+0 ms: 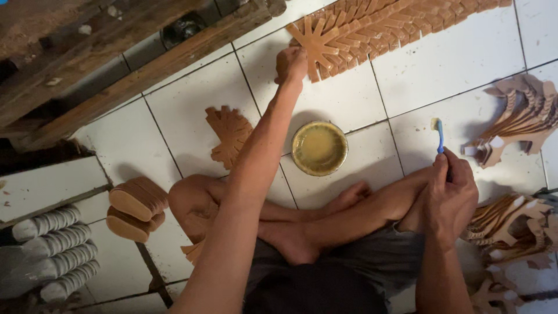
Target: The person sits on the floor and repeatedly applies a yellowish liquid to star-shaped wooden pieces using a toothbrush. They dip the brush into a small metal bowl, coat each piece, and place it on a growing assembly on the floor.
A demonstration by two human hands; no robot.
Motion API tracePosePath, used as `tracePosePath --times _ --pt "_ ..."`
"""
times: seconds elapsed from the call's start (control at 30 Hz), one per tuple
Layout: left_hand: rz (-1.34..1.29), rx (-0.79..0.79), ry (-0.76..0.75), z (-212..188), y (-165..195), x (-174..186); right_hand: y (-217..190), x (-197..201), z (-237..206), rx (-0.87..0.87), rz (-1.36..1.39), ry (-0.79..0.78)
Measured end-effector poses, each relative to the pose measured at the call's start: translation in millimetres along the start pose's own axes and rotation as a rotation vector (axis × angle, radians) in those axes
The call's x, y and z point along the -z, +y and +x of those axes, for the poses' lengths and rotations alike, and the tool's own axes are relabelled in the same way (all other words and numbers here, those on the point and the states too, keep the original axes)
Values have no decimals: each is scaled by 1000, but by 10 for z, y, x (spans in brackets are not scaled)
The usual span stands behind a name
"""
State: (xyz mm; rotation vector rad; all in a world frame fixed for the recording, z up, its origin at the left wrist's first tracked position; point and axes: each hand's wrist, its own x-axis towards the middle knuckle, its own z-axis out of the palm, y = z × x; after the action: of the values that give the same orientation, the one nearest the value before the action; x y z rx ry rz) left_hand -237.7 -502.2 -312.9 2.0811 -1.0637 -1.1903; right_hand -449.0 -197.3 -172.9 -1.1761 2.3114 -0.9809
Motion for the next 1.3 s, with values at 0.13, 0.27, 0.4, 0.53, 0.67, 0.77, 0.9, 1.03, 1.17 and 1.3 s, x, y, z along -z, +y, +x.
tracePosePath --times 0.13,0.27,0.4,0.53,0.67,0.77,0.9,1.03,1.17,1.3 --pt "33 9 10 -12 4 -3 -35 18 5 -39 3 7" --pt "23 -6 20 -48 38 14 -91 22 21 -76 3 -7" --pt "-17 -4 21 -98 73 30 -113 46 13 -53 -32 -10" --pt "-14 -53 36 -145 51 61 -96 56 -5 -49 19 -12" --pt "-96 -271 54 -283 -149 240 -93 78 -75 -67 105 -11" --pt "-131 -401 75 -487 -454 584 -102 120 -191 -24 123 -2" --pt "50 -602 317 -981 -1020 1300 -29 109 -389 50 68 -141" --pt "279 -763 545 -1521 -1486 1885 78 -441 -518 477 246 -380" --pt "-2 -417 390 -1834 -1862 2077 35 -1054 -688 717 -258 -355" --pt "53 -479 573 -1851 -2186 2285 -112 -1149 -864 843 -609 -393"
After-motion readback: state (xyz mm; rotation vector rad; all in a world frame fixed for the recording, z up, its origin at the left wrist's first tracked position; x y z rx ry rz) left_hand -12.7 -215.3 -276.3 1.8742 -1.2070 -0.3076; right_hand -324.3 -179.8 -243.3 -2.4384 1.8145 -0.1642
